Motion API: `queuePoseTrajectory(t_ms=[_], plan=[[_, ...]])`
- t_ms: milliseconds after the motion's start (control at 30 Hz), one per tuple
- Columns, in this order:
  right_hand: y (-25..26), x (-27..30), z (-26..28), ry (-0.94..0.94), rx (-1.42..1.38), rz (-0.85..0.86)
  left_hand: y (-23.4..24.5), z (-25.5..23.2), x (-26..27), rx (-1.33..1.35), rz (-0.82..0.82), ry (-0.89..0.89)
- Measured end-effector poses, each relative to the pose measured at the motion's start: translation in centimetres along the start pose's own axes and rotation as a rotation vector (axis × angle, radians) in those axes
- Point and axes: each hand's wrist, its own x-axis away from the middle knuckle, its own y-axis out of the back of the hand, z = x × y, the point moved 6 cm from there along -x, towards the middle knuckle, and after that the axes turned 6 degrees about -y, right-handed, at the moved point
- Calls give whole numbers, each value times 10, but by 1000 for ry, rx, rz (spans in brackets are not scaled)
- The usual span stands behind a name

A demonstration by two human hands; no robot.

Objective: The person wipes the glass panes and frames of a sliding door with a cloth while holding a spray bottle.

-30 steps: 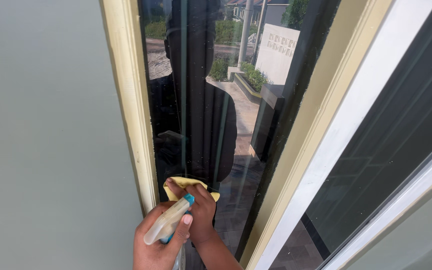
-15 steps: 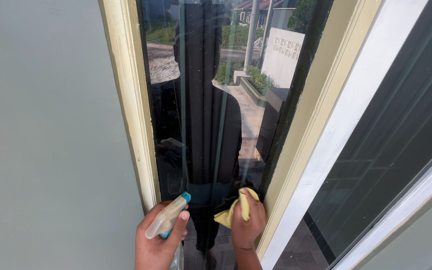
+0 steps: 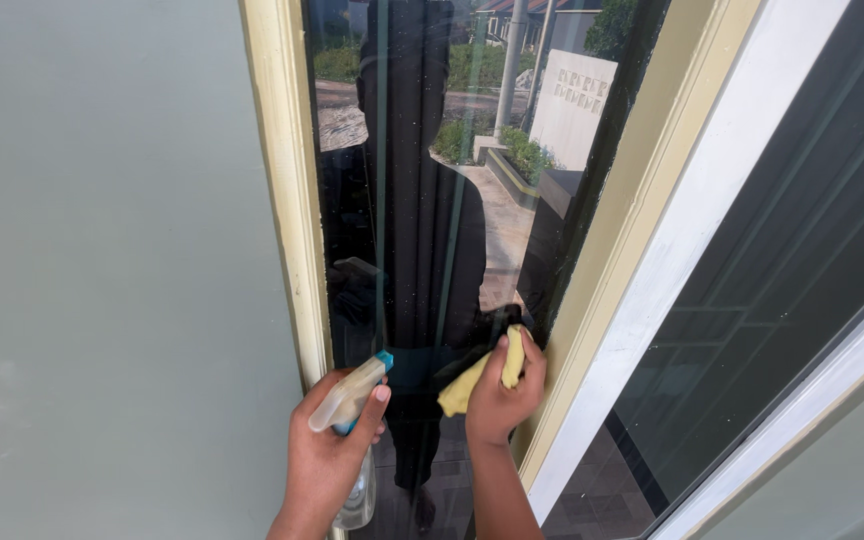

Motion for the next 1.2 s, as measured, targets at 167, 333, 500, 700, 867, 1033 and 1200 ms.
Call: queuePoseTrajectory(t_ms=[167, 333, 500, 700, 867, 1033, 1200], plan=[[-30, 5, 43, 166, 81, 89, 5, 1, -3, -79, -29, 56], [-59, 58, 51, 423, 166, 470, 10, 2, -4, -57, -36, 12], [-47, 85, 24, 496, 257, 675, 9, 2, -10, -94, -40, -15], [2, 66, -21, 413, 357, 416, 10, 0, -11, -118, -35, -9], [13, 47, -25, 222, 285, 151, 12, 0, -10, -139, -6, 15], [3, -3, 16, 154, 136, -19, 14, 0, -11, -148, 11, -3], [-33, -33, 71, 154, 19, 24, 14, 4, -13, -201, 41, -16]])
